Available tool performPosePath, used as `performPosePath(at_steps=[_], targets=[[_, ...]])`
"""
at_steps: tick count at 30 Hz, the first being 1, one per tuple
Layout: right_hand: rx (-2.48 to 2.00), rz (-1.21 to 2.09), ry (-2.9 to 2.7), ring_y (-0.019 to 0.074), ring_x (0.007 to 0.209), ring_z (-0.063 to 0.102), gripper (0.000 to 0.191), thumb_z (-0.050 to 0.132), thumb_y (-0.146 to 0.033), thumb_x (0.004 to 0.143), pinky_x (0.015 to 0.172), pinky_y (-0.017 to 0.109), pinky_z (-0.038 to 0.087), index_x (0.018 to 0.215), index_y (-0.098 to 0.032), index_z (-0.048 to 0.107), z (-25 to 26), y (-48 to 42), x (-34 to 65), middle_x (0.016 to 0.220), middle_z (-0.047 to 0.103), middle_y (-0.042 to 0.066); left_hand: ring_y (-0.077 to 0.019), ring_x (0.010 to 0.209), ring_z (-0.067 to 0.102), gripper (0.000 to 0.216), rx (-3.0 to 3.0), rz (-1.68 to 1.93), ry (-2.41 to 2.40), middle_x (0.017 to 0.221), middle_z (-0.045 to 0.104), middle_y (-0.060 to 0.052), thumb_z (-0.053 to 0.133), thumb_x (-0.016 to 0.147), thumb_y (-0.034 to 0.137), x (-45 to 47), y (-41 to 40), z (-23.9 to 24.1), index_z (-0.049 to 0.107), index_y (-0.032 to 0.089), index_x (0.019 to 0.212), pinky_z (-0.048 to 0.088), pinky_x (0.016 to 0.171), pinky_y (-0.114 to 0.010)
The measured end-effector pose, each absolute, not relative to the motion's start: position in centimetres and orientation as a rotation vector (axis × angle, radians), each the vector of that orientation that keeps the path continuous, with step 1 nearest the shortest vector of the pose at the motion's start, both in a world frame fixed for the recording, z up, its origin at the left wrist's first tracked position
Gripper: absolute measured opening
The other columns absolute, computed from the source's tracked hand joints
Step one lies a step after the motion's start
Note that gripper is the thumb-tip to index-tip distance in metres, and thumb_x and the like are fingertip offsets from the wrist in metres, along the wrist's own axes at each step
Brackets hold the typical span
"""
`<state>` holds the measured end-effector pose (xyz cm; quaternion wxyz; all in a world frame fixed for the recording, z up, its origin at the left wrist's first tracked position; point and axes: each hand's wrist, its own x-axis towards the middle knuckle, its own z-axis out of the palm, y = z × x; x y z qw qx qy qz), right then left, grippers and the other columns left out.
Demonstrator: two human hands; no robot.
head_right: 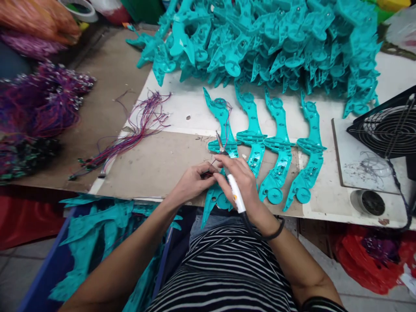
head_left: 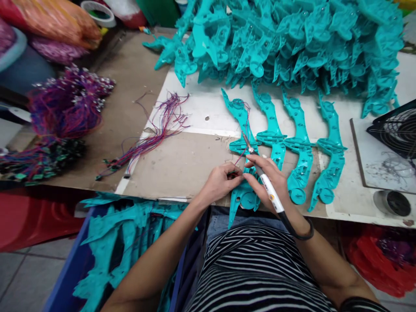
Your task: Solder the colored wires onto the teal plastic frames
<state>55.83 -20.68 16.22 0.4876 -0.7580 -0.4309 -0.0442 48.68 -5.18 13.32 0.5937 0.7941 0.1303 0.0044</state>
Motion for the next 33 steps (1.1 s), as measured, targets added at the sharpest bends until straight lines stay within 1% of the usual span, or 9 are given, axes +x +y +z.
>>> performPosePath(at_steps=[5,7,10,12,17,23,28,31,33], targets=[[-1.81,-0.074,-1.133,0.0174,0.096,0.065,0.033,0.055,-0.016,0.094,0.09,0.033,0.054,0.126,-0.025,0.059,15.9,-18.7,56.1,0.109,0.071,0.004,-0.0133,0.067,0.052,0.008,1.832,0.009,0.327,0.068,0.056,0.001,0.06,0.076,0.023,48.6,-5.3,13.1,0.061,0.015,0.073,0.042,0.064,-0.026],[-1.817,-0.082,-1.136,0.0169,0.095,0.065,0.031,0.053,-0.015,0.095,0.089,0.032,0.054,0.123,-0.025,0.06,15.8,-18.7,56.3,0.107,0.071,0.004,-0.0133,0.067,0.052,0.009,1.815,0.021,0.351,0.069,0.057,0.001,0.062,0.076,0.024,48.6,-5.3,13.0,0.061,0.015,0.074,0.043,0.064,-0.026],[-1.866,-0.097,-1.09,0.017,0.091,0.066,0.03,0.055,-0.016,0.094,0.087,0.032,0.055,0.122,-0.025,0.061,15.5,-19.4,56.6,0.102,0.072,0.003,-0.0139,0.074,0.057,0.017,1.702,0.069,0.337,0.082,0.065,-0.003,0.066,0.074,0.026,48.5,-5.2,13.2,0.065,0.014,0.086,0.047,0.07,-0.027],[-1.894,-0.099,-1.059,0.0173,0.091,0.066,0.03,0.056,-0.016,0.093,0.088,0.032,0.054,0.121,-0.025,0.062,15.1,-20.1,56.8,0.102,0.072,0.003,-0.0146,0.078,0.059,0.02,1.617,0.092,0.316,0.087,0.067,-0.004,0.07,0.074,0.029,48.5,-5.2,13.3,0.066,0.014,0.088,0.048,0.074,-0.027],[-1.905,-0.114,-1.066,0.017,0.091,0.067,0.029,0.056,-0.016,0.093,0.09,0.034,0.054,0.12,-0.024,0.063,14.3,-20.9,57.0,0.102,0.072,0.003,-0.0123,0.066,0.055,0.018,1.523,0.056,0.371,0.072,0.066,-0.002,0.07,0.077,0.032,48.8,-5.2,13.5,0.068,0.014,0.078,0.046,0.065,-0.025],[-1.933,-0.113,-1.039,0.017,0.09,0.066,0.027,0.055,-0.02,0.095,0.088,0.035,0.054,0.12,-0.024,0.063,14.7,-20.9,57.0,0.099,0.072,0.003,-0.0115,0.066,0.056,0.011,1.558,0.015,0.446,0.073,0.067,-0.001,0.069,0.077,0.026,49.3,-5.8,13.9,0.068,0.015,0.077,0.047,0.063,-0.023],[-1.91,-0.208,-1.011,0.019,0.085,0.063,0.029,0.058,-0.027,0.095,0.079,0.035,0.053,0.123,-0.022,0.065,15.7,-23.3,56.8,0.09,0.069,0.005,-0.0113,0.065,0.057,0.009,1.596,0.034,0.478,0.071,0.066,-0.001,0.066,0.079,0.023,49.9,-6.3,13.9,0.066,0.014,0.075,0.046,0.061,-0.023],[-1.855,-0.254,-0.99,0.0185,0.085,0.063,0.026,0.063,-0.018,0.091,0.076,0.034,0.052,0.116,-0.022,0.068,15.9,-25.4,56.1,0.091,0.07,0.005,-0.0113,0.063,0.055,0.008,1.677,0.052,0.519,0.068,0.066,-0.001,0.066,0.077,0.02,50.2,-6.5,13.8,0.067,0.014,0.072,0.044,0.06,-0.023],[-1.828,-0.256,-0.993,0.0166,0.079,0.063,0.024,0.064,-0.01,0.087,0.072,0.031,0.052,0.108,-0.021,0.07,16.0,-26.4,55.6,0.084,0.07,0.003,-0.011,0.061,0.054,0.007,1.718,0.068,0.525,0.066,0.065,0.0,0.066,0.075,0.019,50.4,-6.6,13.9,0.067,0.014,0.07,0.043,0.059,-0.023]])
